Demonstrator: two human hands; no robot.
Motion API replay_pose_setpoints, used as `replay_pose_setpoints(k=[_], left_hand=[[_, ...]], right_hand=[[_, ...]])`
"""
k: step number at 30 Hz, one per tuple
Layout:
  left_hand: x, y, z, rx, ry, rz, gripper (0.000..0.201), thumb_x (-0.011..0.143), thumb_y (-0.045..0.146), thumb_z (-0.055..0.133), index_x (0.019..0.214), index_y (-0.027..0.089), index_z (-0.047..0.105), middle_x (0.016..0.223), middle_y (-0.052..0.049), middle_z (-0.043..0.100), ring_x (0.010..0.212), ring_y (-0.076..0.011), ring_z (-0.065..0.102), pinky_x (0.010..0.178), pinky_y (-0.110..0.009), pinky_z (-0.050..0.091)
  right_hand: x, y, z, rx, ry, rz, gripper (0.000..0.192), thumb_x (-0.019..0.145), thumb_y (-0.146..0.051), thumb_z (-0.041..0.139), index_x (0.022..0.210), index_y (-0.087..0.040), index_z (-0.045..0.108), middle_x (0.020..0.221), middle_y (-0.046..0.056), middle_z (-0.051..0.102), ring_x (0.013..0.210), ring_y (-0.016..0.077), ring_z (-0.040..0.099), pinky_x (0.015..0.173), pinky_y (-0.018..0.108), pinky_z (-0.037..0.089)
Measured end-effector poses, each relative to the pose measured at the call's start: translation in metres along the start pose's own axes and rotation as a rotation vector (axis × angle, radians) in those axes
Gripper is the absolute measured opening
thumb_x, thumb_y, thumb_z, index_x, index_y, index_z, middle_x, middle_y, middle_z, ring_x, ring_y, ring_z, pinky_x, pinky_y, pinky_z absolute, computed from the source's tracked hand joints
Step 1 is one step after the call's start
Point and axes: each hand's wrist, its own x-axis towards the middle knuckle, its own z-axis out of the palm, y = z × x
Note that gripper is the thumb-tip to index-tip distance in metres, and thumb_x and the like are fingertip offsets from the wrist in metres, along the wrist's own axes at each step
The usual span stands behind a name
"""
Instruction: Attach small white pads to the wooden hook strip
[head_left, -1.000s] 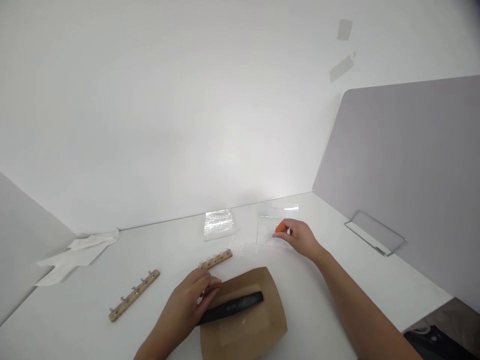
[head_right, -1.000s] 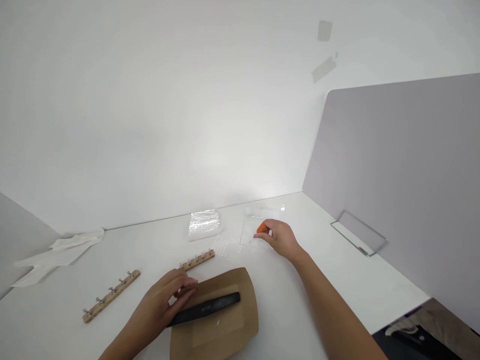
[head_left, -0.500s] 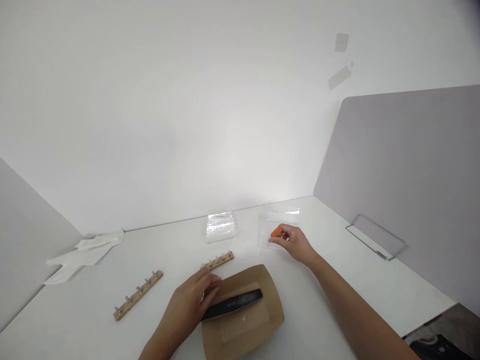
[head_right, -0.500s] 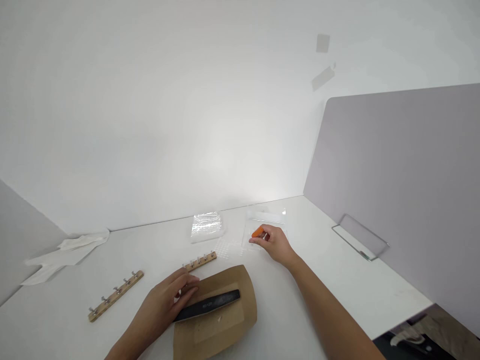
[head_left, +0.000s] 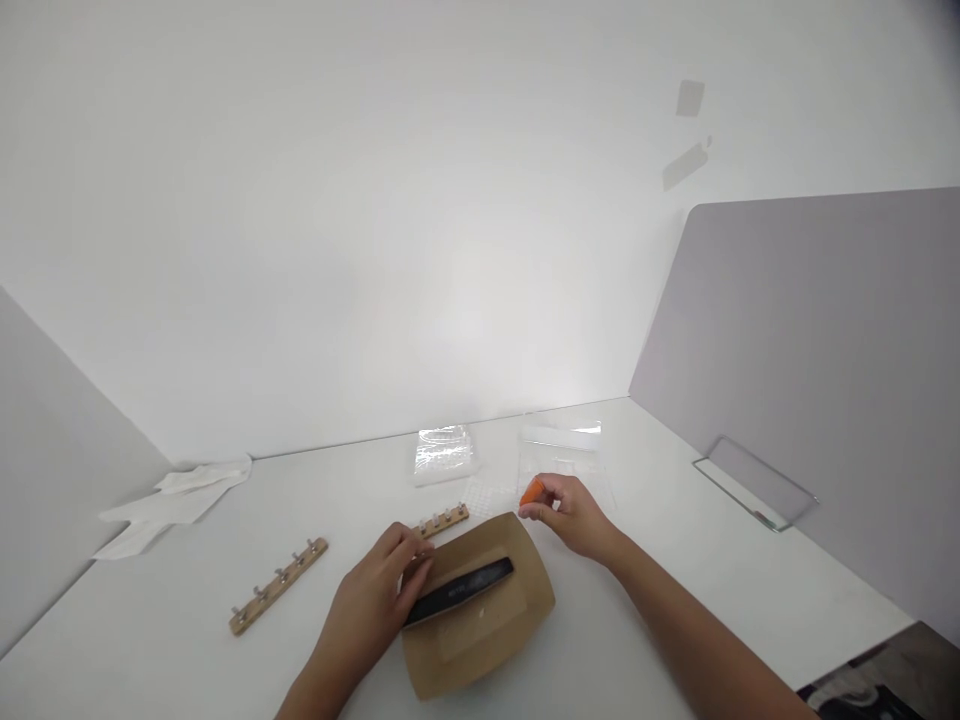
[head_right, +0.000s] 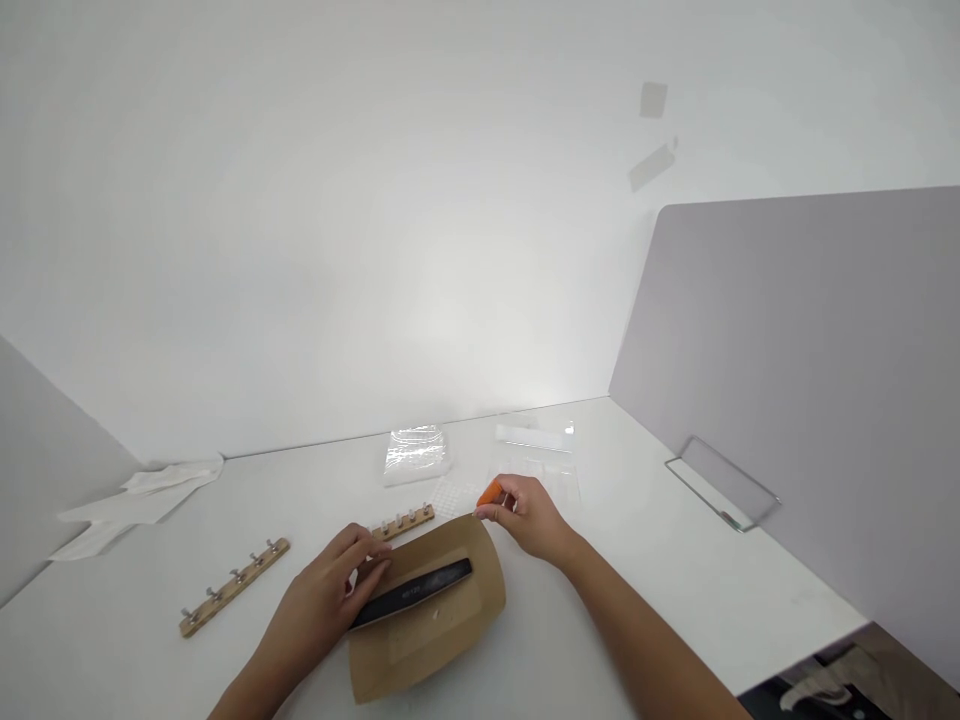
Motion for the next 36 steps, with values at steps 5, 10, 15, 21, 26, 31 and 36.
replay_pose_setpoints(k=[5, 10, 15, 21, 26, 31, 36], left_hand=[[0.002, 0.008, -0.003, 0.013, 0.172, 0.119, 0.013, 0.104, 0.030, 0.057, 0.108, 0.023, 0.068, 0.104, -0.007, 0.066, 0.095, -0.0202, 0.066, 0.076, -0.028, 0.055], [0.003, 0.015, -0.004, -0.055, 0.157, 0.195, 0.015, 0.103, 0.019, 0.056, 0.112, 0.022, 0.067, 0.107, -0.008, 0.066, 0.102, -0.0227, 0.063, 0.087, -0.035, 0.054], [0.002, 0.020, -0.003, -0.102, 0.133, 0.209, 0.014, 0.103, 0.016, 0.055, 0.111, 0.021, 0.065, 0.105, -0.007, 0.066, 0.102, -0.0226, 0.061, 0.087, -0.035, 0.053], [0.000, 0.034, 0.000, -0.208, 0.116, 0.249, 0.020, 0.102, 0.010, 0.055, 0.117, 0.021, 0.062, 0.107, -0.009, 0.064, 0.103, -0.0227, 0.058, 0.090, -0.037, 0.051], [-0.003, 0.042, 0.004, -0.287, 0.069, 0.334, 0.028, 0.100, 0.008, 0.058, 0.124, 0.022, 0.062, 0.106, -0.008, 0.065, 0.098, -0.0208, 0.059, 0.090, -0.038, 0.052], [-0.006, 0.050, 0.009, -0.311, 0.042, 0.400, 0.032, 0.098, 0.010, 0.064, 0.127, 0.022, 0.061, 0.108, -0.008, 0.068, 0.099, -0.0209, 0.062, 0.090, -0.037, 0.054], [-0.008, 0.054, 0.009, -0.309, 0.047, 0.439, 0.025, 0.097, 0.012, 0.069, 0.119, 0.023, 0.064, 0.103, -0.006, 0.068, 0.094, -0.0185, 0.062, 0.084, -0.034, 0.054]], right_hand=[[-0.005, -0.004, 0.008, -0.086, -0.053, -0.065, 0.030, 0.093, -0.053, 0.074, 0.085, -0.024, 0.076, 0.080, 0.002, 0.072, 0.072, 0.0174, 0.060, 0.065, 0.030, 0.046], [-0.012, -0.014, 0.014, -0.102, -0.141, -0.119, 0.026, 0.097, -0.050, 0.071, 0.095, -0.025, 0.076, 0.096, 0.003, 0.078, 0.079, 0.0171, 0.066, 0.069, 0.029, 0.051], [-0.019, -0.019, 0.020, -0.041, -0.184, -0.082, 0.029, 0.098, -0.051, 0.070, 0.096, -0.022, 0.072, 0.098, 0.004, 0.080, 0.076, 0.0160, 0.069, 0.066, 0.028, 0.052], [-0.024, -0.019, 0.032, 0.015, -0.238, -0.033, 0.030, 0.092, -0.051, 0.077, 0.092, -0.022, 0.070, 0.089, 0.003, 0.078, 0.074, 0.0163, 0.068, 0.066, 0.028, 0.050], [-0.029, -0.021, 0.042, 0.111, -0.343, -0.004, 0.035, 0.080, -0.050, 0.089, 0.086, -0.021, 0.069, 0.086, 0.000, 0.074, 0.076, 0.0159, 0.067, 0.067, 0.027, 0.050], [-0.033, -0.024, 0.046, 0.056, -0.397, -0.053, 0.038, 0.080, -0.052, 0.089, 0.081, -0.021, 0.067, 0.078, -0.003, 0.067, 0.069, 0.0121, 0.057, 0.060, 0.024, 0.042], [-0.035, -0.025, 0.047, 0.032, -0.483, -0.057, 0.046, 0.076, -0.058, 0.090, 0.079, -0.020, 0.064, 0.071, -0.005, 0.063, 0.064, 0.0108, 0.052, 0.055, 0.023, 0.039]])
